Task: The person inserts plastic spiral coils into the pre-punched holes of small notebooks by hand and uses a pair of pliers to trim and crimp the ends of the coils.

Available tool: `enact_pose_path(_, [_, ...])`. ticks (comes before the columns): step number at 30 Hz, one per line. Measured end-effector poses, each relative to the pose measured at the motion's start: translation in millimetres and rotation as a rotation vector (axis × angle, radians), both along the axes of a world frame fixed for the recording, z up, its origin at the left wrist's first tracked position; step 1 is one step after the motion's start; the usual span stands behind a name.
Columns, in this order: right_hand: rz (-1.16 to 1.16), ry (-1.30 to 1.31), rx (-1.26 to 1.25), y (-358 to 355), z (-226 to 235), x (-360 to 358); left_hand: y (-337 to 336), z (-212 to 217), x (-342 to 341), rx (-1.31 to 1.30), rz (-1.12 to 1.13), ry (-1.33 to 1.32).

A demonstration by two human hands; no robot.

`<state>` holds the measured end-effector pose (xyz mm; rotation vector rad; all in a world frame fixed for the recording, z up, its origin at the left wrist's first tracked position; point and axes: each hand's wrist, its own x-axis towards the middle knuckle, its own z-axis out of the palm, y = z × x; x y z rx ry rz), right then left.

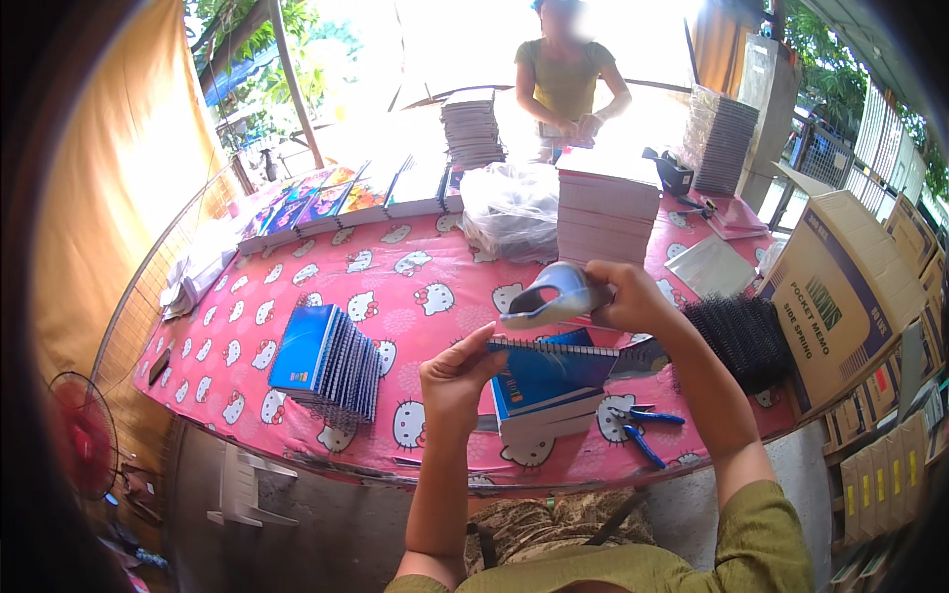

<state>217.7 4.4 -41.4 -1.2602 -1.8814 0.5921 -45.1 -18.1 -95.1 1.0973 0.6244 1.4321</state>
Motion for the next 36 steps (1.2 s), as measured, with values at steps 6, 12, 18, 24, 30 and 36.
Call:
enact_pose_path(6, [-0.362,-0.317,-0.151,-34.9,-0.9,23.2,-2.1,8.1,-4.8,-0.052,-0.042,0.030])
enact_pose_path(12, [-0.580,-0.665,-0.278,-94.0,-76.9,17.5,5.9,1.6,9.1,0.036,-0.099,0.042])
enact_pose_path(18, [-0.634,-0.137,0.047,-131.8,-58.2,25.7,-39.3,51.9,6.8,0.659,0.513,0.085])
enact_pose_path(24, [-0.923,0.108,0.872,-202.1,7.6,53.7,-52.6,9.3,18.2,0.732,0.328,0.495])
enact_pose_path(30, [-0.508,-0.421,-0.045,-198.3,-108.4,8.9,-70.5,3.0,34.7,0.576,0.323,0.522])
enact_pose_path(36, [-0.545,-0.637,-0.218,-199.2,-119.4,1.3,-73.1,0.2,29.0,0.610,0.305,0.583])
